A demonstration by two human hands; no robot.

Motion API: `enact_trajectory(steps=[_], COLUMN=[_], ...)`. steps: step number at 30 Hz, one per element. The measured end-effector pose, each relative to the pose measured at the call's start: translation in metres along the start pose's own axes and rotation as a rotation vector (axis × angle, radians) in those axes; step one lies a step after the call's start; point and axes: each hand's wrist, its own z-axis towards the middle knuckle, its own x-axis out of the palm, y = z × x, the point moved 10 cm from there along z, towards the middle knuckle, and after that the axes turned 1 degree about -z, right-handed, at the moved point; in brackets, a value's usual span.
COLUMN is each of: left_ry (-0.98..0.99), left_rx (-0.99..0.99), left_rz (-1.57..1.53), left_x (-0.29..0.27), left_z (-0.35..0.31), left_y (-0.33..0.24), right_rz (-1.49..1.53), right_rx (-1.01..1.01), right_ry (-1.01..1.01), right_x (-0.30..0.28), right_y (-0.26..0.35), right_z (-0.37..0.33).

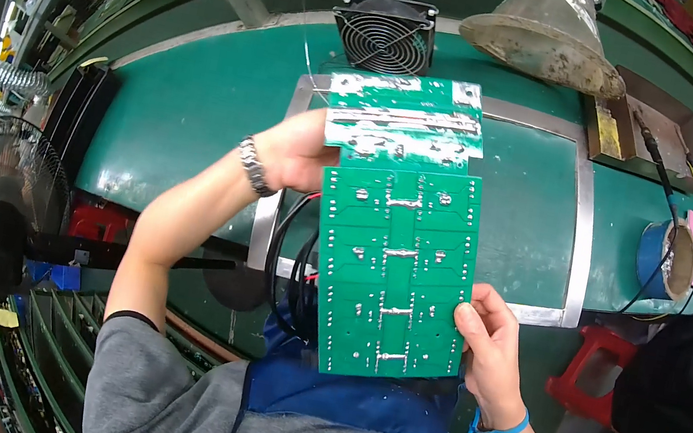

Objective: The person solders components onto a circuit board using a soldering iron and solder wire, touches the attached wires and components, and hands the assembly to a coworker. The person then retrieves another circuit board assembly from an upper conveyor and begins soldering it.

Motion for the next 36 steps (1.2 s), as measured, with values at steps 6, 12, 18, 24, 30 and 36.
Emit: enact_trajectory(steps=[6, 12, 18, 24, 30, 36], left_ry=[-0.285, -0.657, -0.536, -0.587, -0.623, -0.518], left_rx=[0.029, 0.363, 0.753, 0.762, 0.839, 0.785], left_rz=[0.345, 1.224, 2.095, 2.128, 2.075, 2.049], left_x=[-0.042, -0.068, 0.006, 0.010, 0.001, -0.013], left_z=[0.033, -0.044, -0.035, -0.013, -0.024, -0.023], left_y=[0.001, -0.109, -0.073, -0.068, -0.078, -0.074], right_rz=[-0.310, -0.740, -0.079, 0.952, 0.652, 0.211], right_rx=[0.065, -0.077, -0.415, -0.507, -0.645, -0.843], right_ry=[-0.031, -0.025, -0.395, -0.368, -0.663, -0.710], right_x=[-0.016, -0.031, -0.148, -0.288, -0.337, -0.334], right_y=[-0.007, 0.031, 0.135, 0.152, 0.153, 0.181], right_z=[-0.001, 0.013, 0.052, 0.120, 0.149, 0.108])
